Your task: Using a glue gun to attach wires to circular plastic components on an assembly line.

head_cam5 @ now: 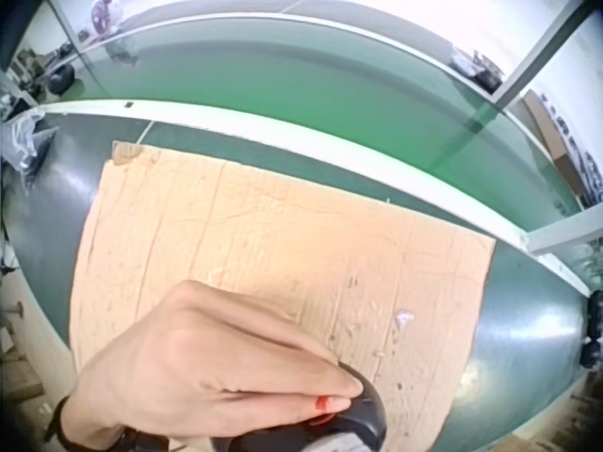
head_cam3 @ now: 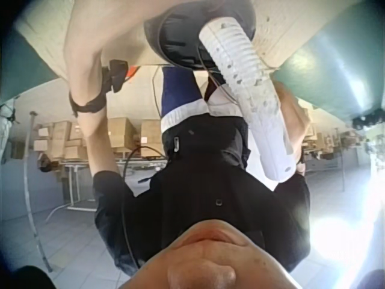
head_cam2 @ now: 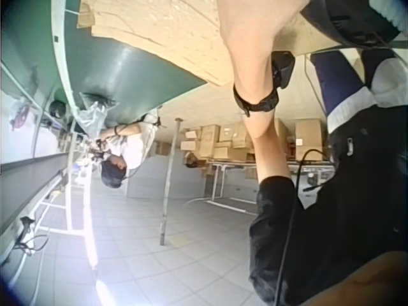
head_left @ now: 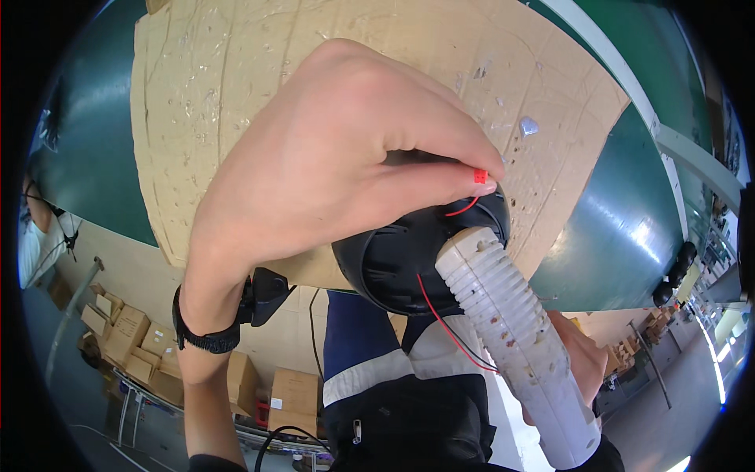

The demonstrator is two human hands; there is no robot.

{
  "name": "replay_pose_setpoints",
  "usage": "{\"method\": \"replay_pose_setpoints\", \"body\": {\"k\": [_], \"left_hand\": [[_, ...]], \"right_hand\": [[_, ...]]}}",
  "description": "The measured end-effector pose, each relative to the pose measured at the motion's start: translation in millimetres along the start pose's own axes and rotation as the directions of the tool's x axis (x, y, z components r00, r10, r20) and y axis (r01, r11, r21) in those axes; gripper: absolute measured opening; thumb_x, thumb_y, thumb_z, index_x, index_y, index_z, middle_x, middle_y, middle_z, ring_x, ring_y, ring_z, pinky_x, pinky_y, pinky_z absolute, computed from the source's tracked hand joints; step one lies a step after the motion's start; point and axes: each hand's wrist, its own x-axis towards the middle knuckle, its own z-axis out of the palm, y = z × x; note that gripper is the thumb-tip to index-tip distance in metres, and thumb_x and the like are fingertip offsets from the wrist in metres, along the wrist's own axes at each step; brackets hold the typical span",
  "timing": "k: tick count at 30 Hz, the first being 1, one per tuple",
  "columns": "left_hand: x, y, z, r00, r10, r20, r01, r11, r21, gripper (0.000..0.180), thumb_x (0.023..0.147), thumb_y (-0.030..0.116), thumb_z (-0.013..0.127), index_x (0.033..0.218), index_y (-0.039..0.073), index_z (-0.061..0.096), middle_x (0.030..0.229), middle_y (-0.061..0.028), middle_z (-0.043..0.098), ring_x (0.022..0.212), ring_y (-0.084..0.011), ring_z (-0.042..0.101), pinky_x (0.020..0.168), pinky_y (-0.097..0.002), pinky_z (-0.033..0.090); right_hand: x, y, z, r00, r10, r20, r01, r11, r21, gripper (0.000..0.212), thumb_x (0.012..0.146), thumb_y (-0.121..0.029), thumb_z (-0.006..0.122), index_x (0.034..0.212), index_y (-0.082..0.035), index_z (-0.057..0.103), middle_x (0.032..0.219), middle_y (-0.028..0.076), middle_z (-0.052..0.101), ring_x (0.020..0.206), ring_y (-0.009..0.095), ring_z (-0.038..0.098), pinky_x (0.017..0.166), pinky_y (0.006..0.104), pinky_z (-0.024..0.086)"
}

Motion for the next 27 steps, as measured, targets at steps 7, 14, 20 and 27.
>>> {"method": "replay_pose_setpoints", "body": {"k": [7,14,20,27], "left_hand": [[-1,-3,4,1.0,0.02,-0.024,-0.019,1.0,0.021,0.014,0.072,-0.004,0.072,0.086,0.0,0.074,0.078,-0.0103,0.07,0.066,-0.0181,0.067,0.056,-0.0254,0.05],[-3,-3,4,0.998,0.036,-0.053,-0.033,0.998,0.056,0.013,0.072,-0.001,0.072,0.085,0.002,0.074,0.078,-0.0098,0.071,0.066,-0.0177,0.067,0.056,-0.0246,0.05],[-2,0,1,0.999,0.028,-0.03,-0.025,0.995,0.097,0.013,0.073,-0.001,0.072,0.085,0.002,0.074,0.078,-0.0097,0.071,0.066,-0.0178,0.067,0.057,-0.0243,0.05],[-8,-1,3,1.0,-0.017,0.004,0.017,0.986,0.165,0.013,0.074,0.0,0.072,0.086,0.002,0.073,0.081,-0.0096,0.071,0.069,-0.0177,0.067,0.059,-0.0247,0.051]], "right_hand": [[-4,-2,2,1.0,0.02,0.006,-0.02,0.998,-0.058,0.028,0.071,-0.006,0.076,0.09,0.008,0.061,0.087,0.021,0.065,0.077,0.034,0.067,0.067,0.0363,0.056],[-5,-6,6,1.0,0.016,0.003,-0.016,0.996,-0.084,0.027,0.071,-0.006,0.075,0.09,0.008,0.061,0.087,0.022,0.066,0.078,0.033,0.068,0.066,0.0349,0.056],[-6,-6,7,1.0,-0.001,-0.013,0.0,0.998,-0.065,0.025,0.072,-0.006,0.074,0.089,0.008,0.061,0.087,0.022,0.066,0.078,0.033,0.068,0.066,0.0348,0.056],[-10,-2,9,0.998,0.065,0.012,-0.064,0.996,-0.064,0.025,0.07,-0.005,0.074,0.087,0.009,0.062,0.086,0.022,0.066,0.077,0.033,0.068,0.066,0.035,0.056]]}}
